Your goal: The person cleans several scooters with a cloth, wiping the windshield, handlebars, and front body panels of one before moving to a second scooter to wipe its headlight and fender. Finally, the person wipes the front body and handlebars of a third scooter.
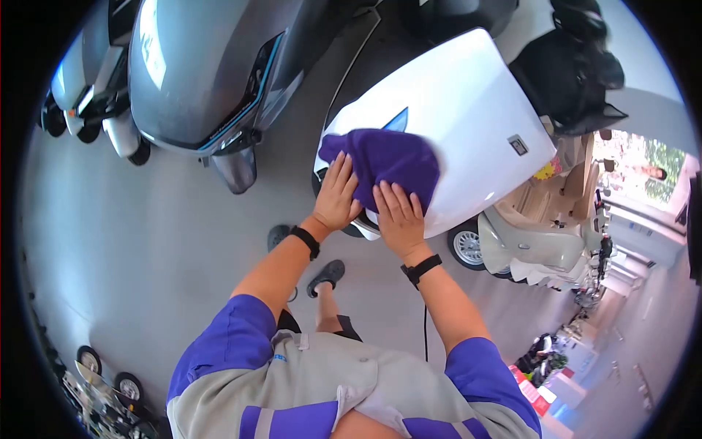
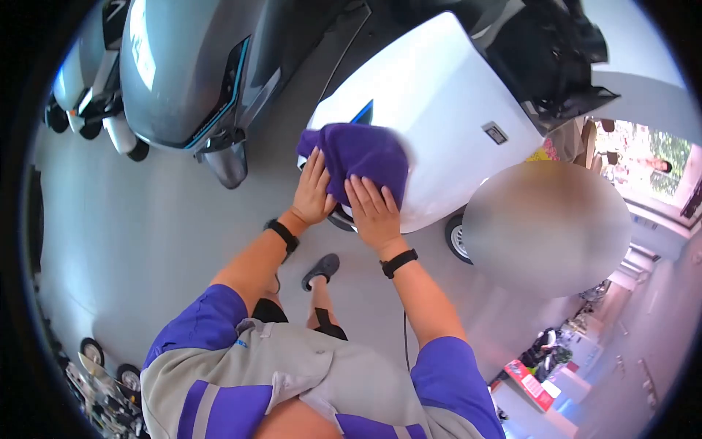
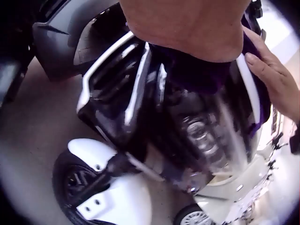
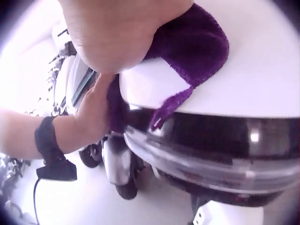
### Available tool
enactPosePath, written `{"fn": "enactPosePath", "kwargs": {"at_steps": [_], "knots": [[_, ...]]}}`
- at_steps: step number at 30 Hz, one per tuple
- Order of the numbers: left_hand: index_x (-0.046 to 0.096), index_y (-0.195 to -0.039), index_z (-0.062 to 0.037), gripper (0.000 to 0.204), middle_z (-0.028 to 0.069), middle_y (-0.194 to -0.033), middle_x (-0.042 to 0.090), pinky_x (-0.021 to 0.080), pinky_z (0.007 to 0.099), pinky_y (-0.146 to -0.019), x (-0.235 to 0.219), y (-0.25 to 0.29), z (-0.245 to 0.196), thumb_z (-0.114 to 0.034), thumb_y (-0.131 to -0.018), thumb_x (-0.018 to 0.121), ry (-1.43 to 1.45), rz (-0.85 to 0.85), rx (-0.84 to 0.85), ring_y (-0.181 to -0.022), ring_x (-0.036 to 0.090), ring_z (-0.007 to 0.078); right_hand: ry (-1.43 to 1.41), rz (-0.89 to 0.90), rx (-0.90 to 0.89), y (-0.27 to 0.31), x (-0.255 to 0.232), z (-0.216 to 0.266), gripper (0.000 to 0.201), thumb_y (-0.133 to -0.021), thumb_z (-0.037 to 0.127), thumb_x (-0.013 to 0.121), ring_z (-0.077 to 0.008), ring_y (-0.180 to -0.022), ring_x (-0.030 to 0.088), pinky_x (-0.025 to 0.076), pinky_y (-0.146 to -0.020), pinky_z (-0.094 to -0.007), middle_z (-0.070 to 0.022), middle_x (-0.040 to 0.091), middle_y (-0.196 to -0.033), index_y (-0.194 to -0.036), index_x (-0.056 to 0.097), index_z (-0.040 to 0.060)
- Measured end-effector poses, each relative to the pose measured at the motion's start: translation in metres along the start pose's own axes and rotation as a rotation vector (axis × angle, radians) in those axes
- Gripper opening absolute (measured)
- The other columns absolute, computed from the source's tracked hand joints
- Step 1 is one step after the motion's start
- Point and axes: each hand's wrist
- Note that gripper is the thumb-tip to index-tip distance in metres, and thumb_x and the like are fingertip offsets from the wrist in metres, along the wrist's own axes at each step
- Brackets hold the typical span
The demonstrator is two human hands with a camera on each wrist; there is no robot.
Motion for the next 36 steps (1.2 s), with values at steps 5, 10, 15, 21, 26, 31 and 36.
{"fn": "enactPosePath", "kwargs": {"at_steps": [5, 10, 15, 21, 26, 31, 36], "knots": [[0.050, -0.135, -0.0015, 0.065, 0.0268, -0.152, 0.037, 0.027, 0.0549, -0.119, -0.041, -0.057, 0.070, -0.028, -0.078, 0.070, -0.074, 0.216, 0.354, -0.141, 0.036, 0.0458, -0.050, 0.122, -0.047, -0.053, -0.014, -0.023, 0.048, -0.089, 0.032, 0.063, -0.0145, -0.126, 0.051, 0.031, -0.108, -0.0396, 0.0008, 0.062, -0.132, -0.135, 0.061, 0.0180], [0.043, -0.143, 0.0023, 0.061, 0.0260, -0.151, 0.040, 0.028, 0.0490, -0.120, -0.052, -0.149, 0.095, -0.017, -0.088, 0.060, 0.031, 0.213, 0.267, -0.141, 0.037, 0.0422, -0.032, 0.077, 0.115, -0.144, -0.028, -0.025, 0.050, -0.089, 0.031, 0.063, -0.0186, -0.118, 0.056, 0.039, -0.097, -0.0390, -0.0030, 0.062, -0.133, -0.136, 0.059, 0.0138], [0.039, -0.145, 0.0089, 0.065, 0.0295, -0.153, 0.034, 0.020, 0.0515, -0.122, -0.018, -0.077, 0.068, -0.014, -0.086, 0.056, 0.255, 0.011, 0.059, -0.146, 0.024, 0.0491, -0.009, 0.112, 0.013, -0.108, -0.010, -0.003, 0.050, -0.090, 0.029, 0.061, -0.0179, -0.118, 0.057, 0.041, -0.096, -0.0377, -0.0026, 0.059, -0.139, -0.138, 0.057, 0.0143], [0.046, -0.148, -0.0131, 0.061, 0.0219, -0.144, 0.046, 0.038, 0.0467, -0.107, -0.095, -0.173, 0.047, -0.026, -0.090, 0.063, -0.049, 0.509, 0.366, -0.123, 0.049, 0.0394, 0.009, 0.105, 0.235, -0.109, -0.044, -0.066, 0.050, -0.087, 0.030, 0.065, -0.0272, -0.118, 0.054, 0.039, -0.101, -0.0483, -0.0064, 0.060, -0.125, -0.135, 0.059, 0.0150], [0.045, -0.148, -0.0144, 0.048, 0.0239, -0.152, 0.038, 0.037, 0.0482, -0.113, -0.122, -0.305, -0.008, -0.025, -0.102, 0.052, -0.138, 0.563, 0.624, -0.135, 0.043, 0.0417, -0.001, -0.154, 0.432, -0.156, -0.067, -0.113, 0.055, -0.087, 0.026, 0.066, -0.0305, -0.128, 0.047, 0.033, -0.108, -0.0520, -0.0102, 0.051, -0.143, -0.138, 0.054, 0.0089], [0.057, -0.135, -0.0115, 0.054, 0.0252, -0.144, 0.043, 0.032, 0.0505, -0.117, -0.089, -0.259, -0.024, -0.020, -0.084, 0.071, -0.121, 0.342, 0.649, -0.137, 0.039, 0.0494, -0.150, -0.095, 0.439, -0.081, -0.060, -0.079, 0.057, -0.085, 0.021, 0.067, -0.0293, -0.131, 0.045, 0.032, -0.110, -0.0521, -0.0073, 0.047, -0.148, -0.140, 0.056, 0.0135], [0.053, -0.137, -0.0056, 0.058, 0.0260, -0.152, 0.034, 0.025, 0.0542, -0.119, -0.046, -0.130, -0.046, -0.007, -0.081, 0.068, -0.069, 0.190, 0.138, -0.143, 0.027, 0.0502, -0.243, -0.060, 0.431, -0.052, -0.058, -0.068, 0.049, -0.085, 0.016, 0.063, -0.0224, -0.126, 0.049, 0.034, -0.107, -0.0466, -0.0030, 0.056, -0.133, -0.134, 0.061, 0.0160]]}}
Point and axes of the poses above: each hand's wrist, its own y-axis away from the middle knuckle, its own x-axis out of the palm, z = x × y
